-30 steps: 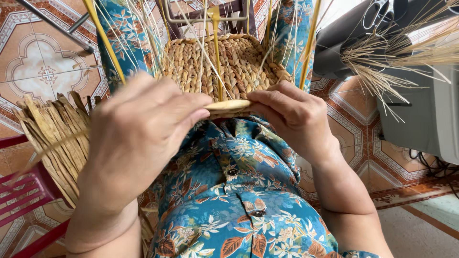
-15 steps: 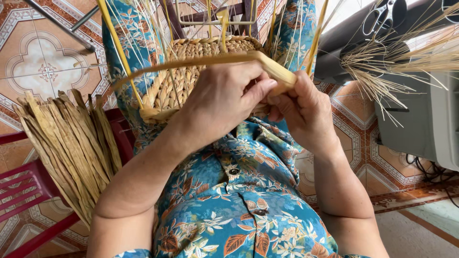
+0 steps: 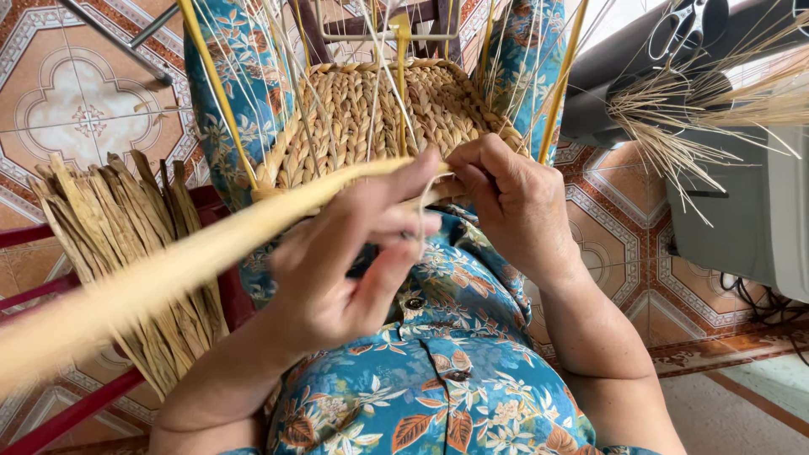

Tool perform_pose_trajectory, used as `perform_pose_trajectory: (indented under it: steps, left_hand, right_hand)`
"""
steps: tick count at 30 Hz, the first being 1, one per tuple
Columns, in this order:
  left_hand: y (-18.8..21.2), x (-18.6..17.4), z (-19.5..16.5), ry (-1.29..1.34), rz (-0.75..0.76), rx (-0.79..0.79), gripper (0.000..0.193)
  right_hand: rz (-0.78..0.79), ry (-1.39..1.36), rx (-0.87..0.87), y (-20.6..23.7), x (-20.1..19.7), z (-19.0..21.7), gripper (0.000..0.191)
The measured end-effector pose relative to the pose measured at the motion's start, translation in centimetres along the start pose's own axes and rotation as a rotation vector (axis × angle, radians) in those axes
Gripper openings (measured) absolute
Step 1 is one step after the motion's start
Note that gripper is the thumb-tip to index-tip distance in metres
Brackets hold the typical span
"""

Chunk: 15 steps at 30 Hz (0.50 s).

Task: The person weaves a basket by hand, interlacing dried palm leaves through a metal frame held on their lap. They repeatedly pull strands through the frame, tighten the weave, and trim excess material with scissors.

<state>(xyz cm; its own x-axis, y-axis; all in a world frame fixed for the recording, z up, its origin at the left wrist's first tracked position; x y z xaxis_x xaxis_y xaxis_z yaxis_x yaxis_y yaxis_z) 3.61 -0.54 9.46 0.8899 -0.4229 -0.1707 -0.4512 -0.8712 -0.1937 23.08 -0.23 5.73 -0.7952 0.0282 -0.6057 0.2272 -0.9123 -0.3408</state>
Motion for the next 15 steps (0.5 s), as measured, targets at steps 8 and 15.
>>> perform_pose_trajectory:
  steps: [8,15]
  left_hand:
    - [-1.3,0.1,-0.4,-0.872,-0.272,0.077,0.061]
    - [-1.5,0.1,1.7,-1.063,-0.087,0.006,0.031]
  right_hand:
    - [0.083,0.03,-0.093,-0.3,-0.8,-0.1,0.013]
    - [-0.09,-0.105,-0.065,0.8,0.1,-1.4,0.012]
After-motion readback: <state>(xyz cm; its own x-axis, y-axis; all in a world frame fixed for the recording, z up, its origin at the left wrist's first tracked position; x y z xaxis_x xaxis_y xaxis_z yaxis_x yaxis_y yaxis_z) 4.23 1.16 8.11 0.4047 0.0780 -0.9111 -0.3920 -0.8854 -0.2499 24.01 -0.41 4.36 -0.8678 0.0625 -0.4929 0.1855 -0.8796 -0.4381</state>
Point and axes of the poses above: each hand's wrist, its own y-axis away from the middle knuckle, its own x-axis out of the palm, z = x × y, the point moved 4 cm from there along -y, towards the middle knuckle, and after that the axes turned 13 degrees about -x, right-handed, at the moved point
